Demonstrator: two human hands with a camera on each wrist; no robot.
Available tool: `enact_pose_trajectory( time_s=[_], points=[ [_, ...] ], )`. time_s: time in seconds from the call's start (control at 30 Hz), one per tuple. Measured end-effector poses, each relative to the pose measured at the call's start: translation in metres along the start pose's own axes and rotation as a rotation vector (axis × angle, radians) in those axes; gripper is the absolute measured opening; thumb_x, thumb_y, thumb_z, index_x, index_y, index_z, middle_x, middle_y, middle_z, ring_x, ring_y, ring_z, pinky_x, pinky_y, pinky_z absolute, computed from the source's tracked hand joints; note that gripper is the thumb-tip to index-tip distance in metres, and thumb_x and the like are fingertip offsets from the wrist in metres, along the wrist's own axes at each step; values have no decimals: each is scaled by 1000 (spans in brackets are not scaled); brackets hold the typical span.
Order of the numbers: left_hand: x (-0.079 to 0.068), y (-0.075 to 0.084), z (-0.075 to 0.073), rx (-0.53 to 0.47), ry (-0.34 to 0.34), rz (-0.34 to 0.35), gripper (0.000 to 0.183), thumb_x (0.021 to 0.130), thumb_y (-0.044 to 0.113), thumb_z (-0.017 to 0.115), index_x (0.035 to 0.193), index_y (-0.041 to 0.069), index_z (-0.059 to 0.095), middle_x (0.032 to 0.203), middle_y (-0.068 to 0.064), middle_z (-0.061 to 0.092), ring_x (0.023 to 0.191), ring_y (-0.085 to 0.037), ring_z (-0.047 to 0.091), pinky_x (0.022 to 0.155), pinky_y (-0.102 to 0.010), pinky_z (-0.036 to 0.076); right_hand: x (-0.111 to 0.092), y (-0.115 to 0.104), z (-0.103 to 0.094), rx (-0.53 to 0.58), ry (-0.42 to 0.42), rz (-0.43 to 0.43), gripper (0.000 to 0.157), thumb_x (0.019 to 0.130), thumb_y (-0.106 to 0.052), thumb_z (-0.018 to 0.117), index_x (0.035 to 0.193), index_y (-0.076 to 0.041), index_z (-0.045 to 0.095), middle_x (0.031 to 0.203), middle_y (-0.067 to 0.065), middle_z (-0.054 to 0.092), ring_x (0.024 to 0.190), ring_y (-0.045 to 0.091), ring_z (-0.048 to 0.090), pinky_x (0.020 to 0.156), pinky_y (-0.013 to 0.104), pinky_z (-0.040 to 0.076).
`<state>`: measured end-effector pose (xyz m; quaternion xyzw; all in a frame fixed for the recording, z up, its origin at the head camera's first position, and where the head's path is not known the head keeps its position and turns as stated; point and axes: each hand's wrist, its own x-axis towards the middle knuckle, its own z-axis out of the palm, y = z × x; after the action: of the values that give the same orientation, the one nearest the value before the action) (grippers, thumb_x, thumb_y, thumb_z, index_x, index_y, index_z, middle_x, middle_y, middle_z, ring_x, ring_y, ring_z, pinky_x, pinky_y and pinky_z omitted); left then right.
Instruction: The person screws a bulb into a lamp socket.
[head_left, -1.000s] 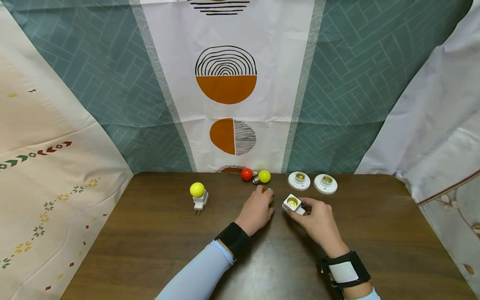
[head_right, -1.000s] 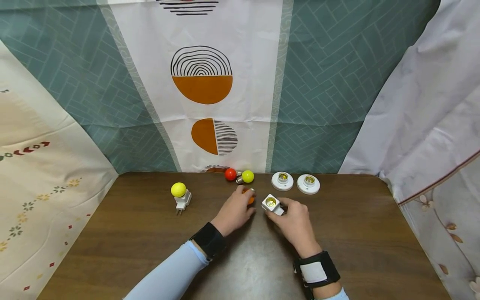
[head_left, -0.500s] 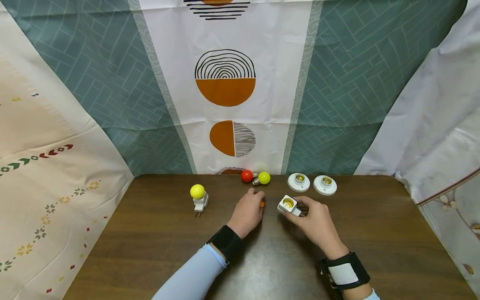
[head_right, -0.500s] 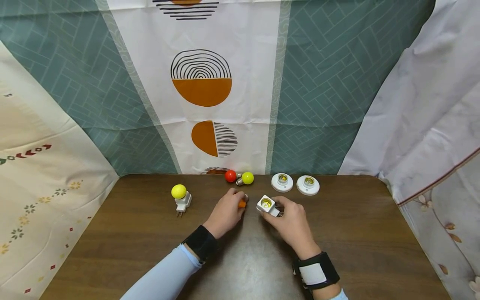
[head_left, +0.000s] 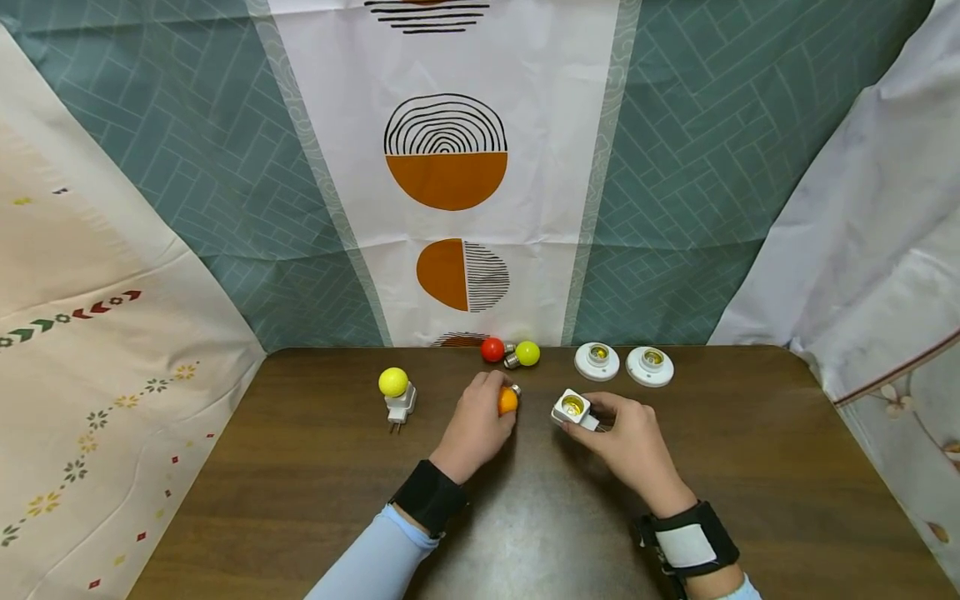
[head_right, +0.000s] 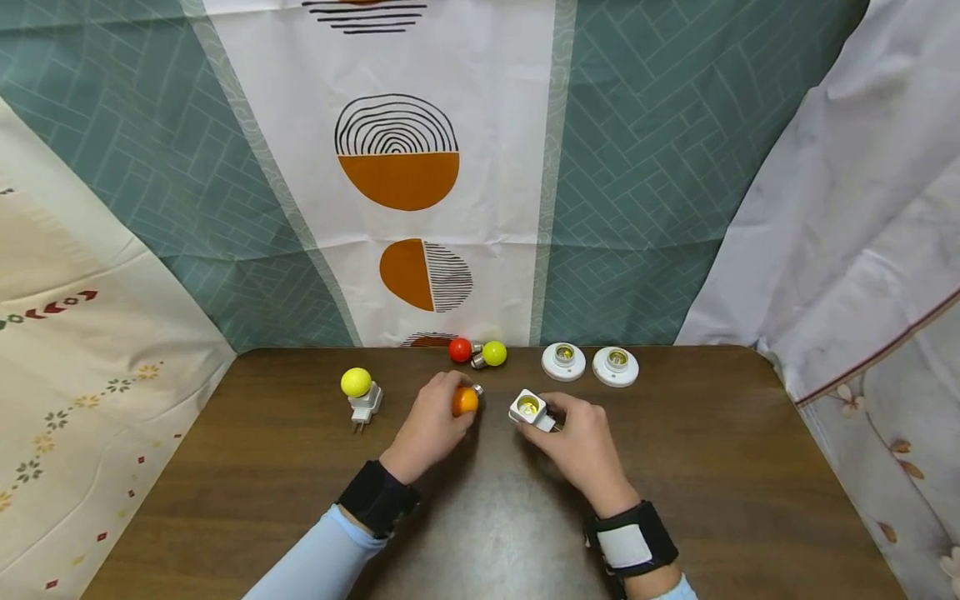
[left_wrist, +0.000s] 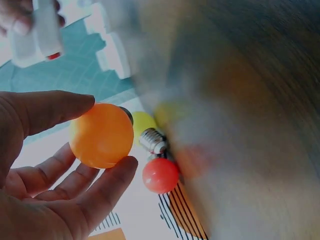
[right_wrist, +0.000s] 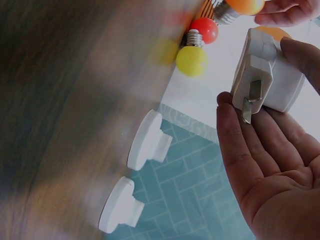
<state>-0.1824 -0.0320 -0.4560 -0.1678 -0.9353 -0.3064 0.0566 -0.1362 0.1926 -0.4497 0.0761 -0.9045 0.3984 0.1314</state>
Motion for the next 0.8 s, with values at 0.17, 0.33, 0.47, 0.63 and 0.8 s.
enact_pose_trajectory(
  time_s=[0.17, 0.33, 0.47, 0.63, 0.8],
  points=[
    [-4, 3, -11, -97, 94, -29, 39, 75, 13, 75, 108, 10, 55, 101, 0, 55, 86, -15, 51, 77, -26, 45, 1, -3, 3, 40, -12, 9, 47, 68, -39, 81, 106, -15, 65, 93, -5, 65, 78, 6, 59, 66, 30, 51],
    [-7, 9, -17, -176, 193, -24, 39, 74, 18, 77, 107, 10, 57, 99, 2, 59, 84, -11, 54, 76, -24, 46, 2, -5, 6, 89, -17, 30, 53, 68, -39, 81, 111, -14, 63, 94, 1, 65, 81, 6, 60, 67, 29, 51],
    [-9, 17, -21, -257, 249, 18, 36, 77, 24, 75, 107, 11, 60, 100, 4, 60, 85, -8, 55, 76, -27, 48, 2, -6, 7, 86, -11, 19, 49, 68, -37, 81, 108, -13, 64, 93, 0, 65, 80, 6, 60, 67, 26, 50],
    [-12, 28, -24, -370, 273, 87, 36, 83, 29, 70, 114, 13, 60, 105, 4, 59, 85, -8, 56, 75, -29, 49, 1, -8, 6, 88, 0, -6, 46, 67, -34, 82, 105, -14, 65, 94, 0, 66, 80, 5, 60, 68, 27, 50],
    [-14, 42, -28, -477, 226, 72, 40, 87, 34, 65, 120, 14, 57, 109, 3, 57, 87, -9, 57, 74, -27, 49, 1, -8, 7, 100, 1, -14, 46, 67, -35, 82, 105, -14, 66, 95, -2, 66, 81, 4, 59, 68, 29, 51]
  ],
)
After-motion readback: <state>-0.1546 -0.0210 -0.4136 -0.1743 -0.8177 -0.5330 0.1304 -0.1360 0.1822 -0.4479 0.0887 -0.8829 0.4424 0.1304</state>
